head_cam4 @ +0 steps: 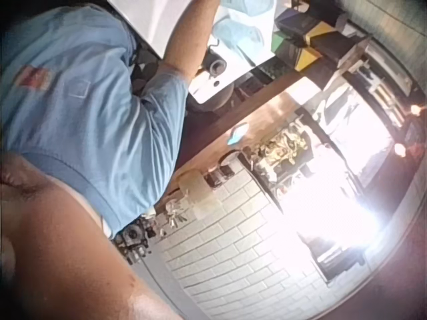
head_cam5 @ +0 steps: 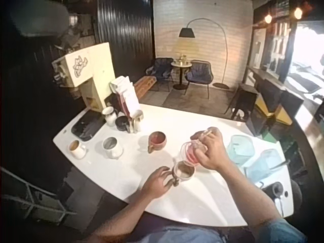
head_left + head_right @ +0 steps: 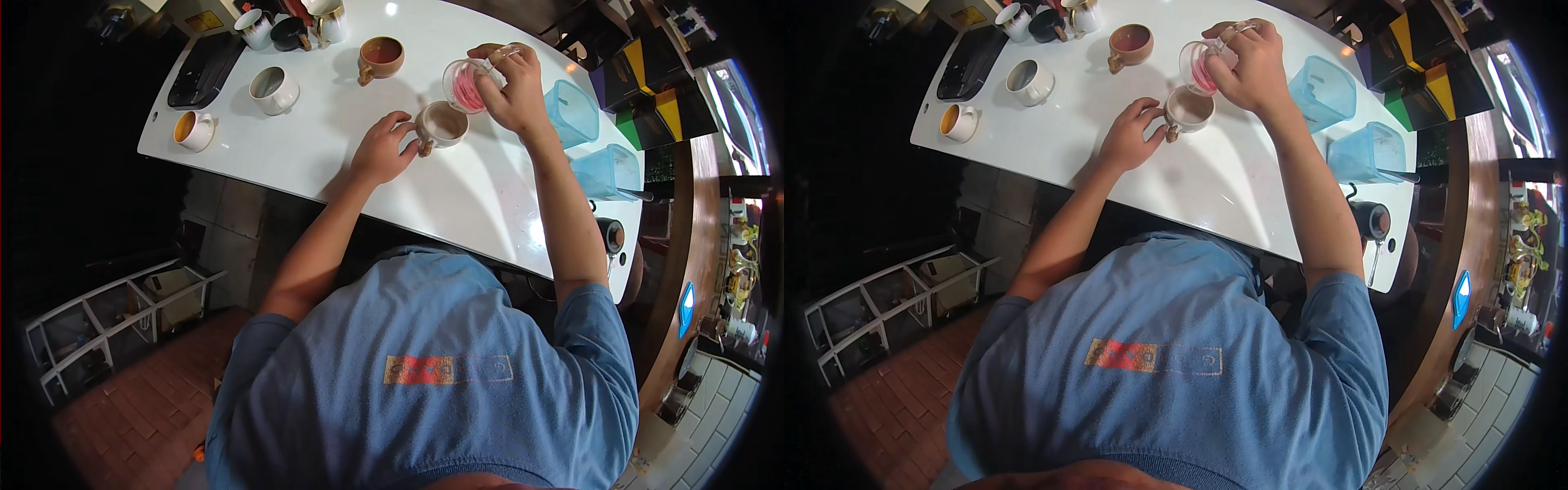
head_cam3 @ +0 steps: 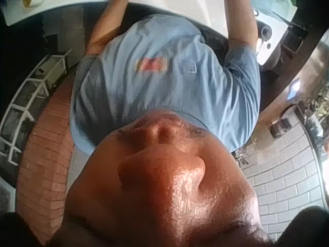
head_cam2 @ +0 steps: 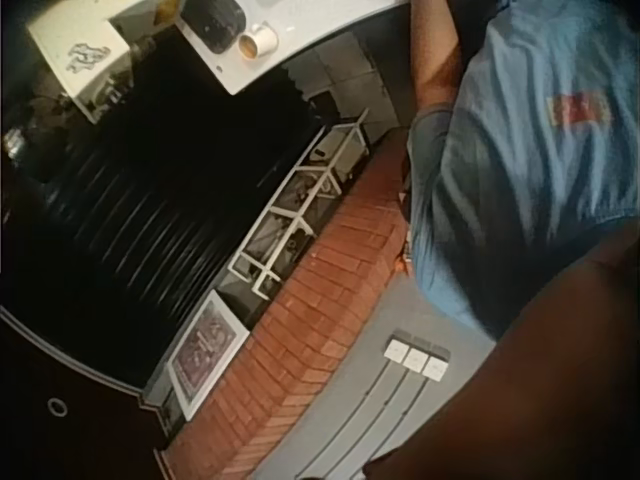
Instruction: The person pours water from a pitcher into a glass containing pink liquid, pours the drink into ceramic cups, places two cups onto a serving tray, and carries the tray away.
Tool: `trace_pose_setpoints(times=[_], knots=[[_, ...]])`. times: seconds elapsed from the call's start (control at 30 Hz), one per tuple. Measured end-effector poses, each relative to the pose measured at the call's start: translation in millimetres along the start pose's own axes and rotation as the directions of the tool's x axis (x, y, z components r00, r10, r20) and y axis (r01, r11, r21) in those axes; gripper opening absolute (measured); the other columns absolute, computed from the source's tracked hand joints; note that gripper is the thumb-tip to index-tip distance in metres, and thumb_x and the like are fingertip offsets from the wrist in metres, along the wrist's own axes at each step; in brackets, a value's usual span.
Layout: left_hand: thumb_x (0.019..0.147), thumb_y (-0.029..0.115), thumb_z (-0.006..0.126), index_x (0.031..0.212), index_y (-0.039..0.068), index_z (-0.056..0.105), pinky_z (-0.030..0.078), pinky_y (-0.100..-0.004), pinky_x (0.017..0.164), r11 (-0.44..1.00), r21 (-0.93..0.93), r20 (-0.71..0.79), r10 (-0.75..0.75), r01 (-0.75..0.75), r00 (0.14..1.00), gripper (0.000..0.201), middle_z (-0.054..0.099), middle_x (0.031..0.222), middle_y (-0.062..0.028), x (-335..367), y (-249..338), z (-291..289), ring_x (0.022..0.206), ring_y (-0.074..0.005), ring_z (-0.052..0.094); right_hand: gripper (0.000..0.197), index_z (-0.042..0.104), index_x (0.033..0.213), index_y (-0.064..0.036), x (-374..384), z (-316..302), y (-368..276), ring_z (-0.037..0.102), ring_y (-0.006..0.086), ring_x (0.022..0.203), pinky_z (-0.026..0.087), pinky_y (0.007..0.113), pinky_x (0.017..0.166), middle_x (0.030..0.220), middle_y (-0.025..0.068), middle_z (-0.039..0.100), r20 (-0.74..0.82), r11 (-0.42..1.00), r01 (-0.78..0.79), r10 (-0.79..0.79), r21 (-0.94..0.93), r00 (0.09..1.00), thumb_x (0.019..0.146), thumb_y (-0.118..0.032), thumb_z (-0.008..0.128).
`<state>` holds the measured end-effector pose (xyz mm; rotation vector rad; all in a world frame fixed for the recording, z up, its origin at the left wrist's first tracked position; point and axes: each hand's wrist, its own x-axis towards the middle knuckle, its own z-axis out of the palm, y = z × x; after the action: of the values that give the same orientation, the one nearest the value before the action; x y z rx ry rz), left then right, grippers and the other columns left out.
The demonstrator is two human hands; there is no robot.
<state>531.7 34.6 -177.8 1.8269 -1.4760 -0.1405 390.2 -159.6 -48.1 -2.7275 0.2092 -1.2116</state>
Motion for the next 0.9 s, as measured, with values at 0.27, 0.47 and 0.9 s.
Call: trace_pose_setpoints(times=[0.27,0.47,0.9], knots=[[0.081,0.02,0.069,0.107,0.006,0.065,0.049,-0.0409,0.091,1.0,-0.009,-0.006,0.006,-0.006,1.0,0.03,0.059,0.116,-0.0101,0,-1,0,0.105,-0.0302,0.06,0.021,0.069,0.089,-0.0027,7,-1,2,0.06,0.026,0.093,0.038,0.041,0.095,0.102,0.0074,0.071,0.043,0.997,0.058,-0.056,-0.052,0.998,0.076,-0.016,0.058],[0.08,0.02,0.07,0.108,0.006,0.065,0.049,-0.0406,0.092,1.0,0.005,0.01,0.008,-0.008,1.0,0.031,0.058,0.118,-0.01,0,-3,0,0.107,-0.0298,0.059,0.02,0.069,0.089,-0.0026,15,-7,-9,0.06,0.0265,0.092,0.04,0.042,0.094,0.102,0.007,0.071,0.073,0.997,0.07,-0.067,-0.042,0.995,0.076,-0.015,0.06],[0.082,0.02,0.069,0.107,0.008,0.065,0.048,-0.0402,0.09,1.0,-0.006,0.001,0.031,-0.031,1.0,0.028,0.057,0.119,-0.0088,0,-5,1,0.105,-0.0297,0.059,0.019,0.069,0.09,-0.0028,5,-4,-2,0.059,0.0279,0.096,0.039,0.043,0.096,0.102,0.0065,0.071,0.042,0.997,0.03,-0.027,-0.072,0.999,0.078,-0.015,0.061]])
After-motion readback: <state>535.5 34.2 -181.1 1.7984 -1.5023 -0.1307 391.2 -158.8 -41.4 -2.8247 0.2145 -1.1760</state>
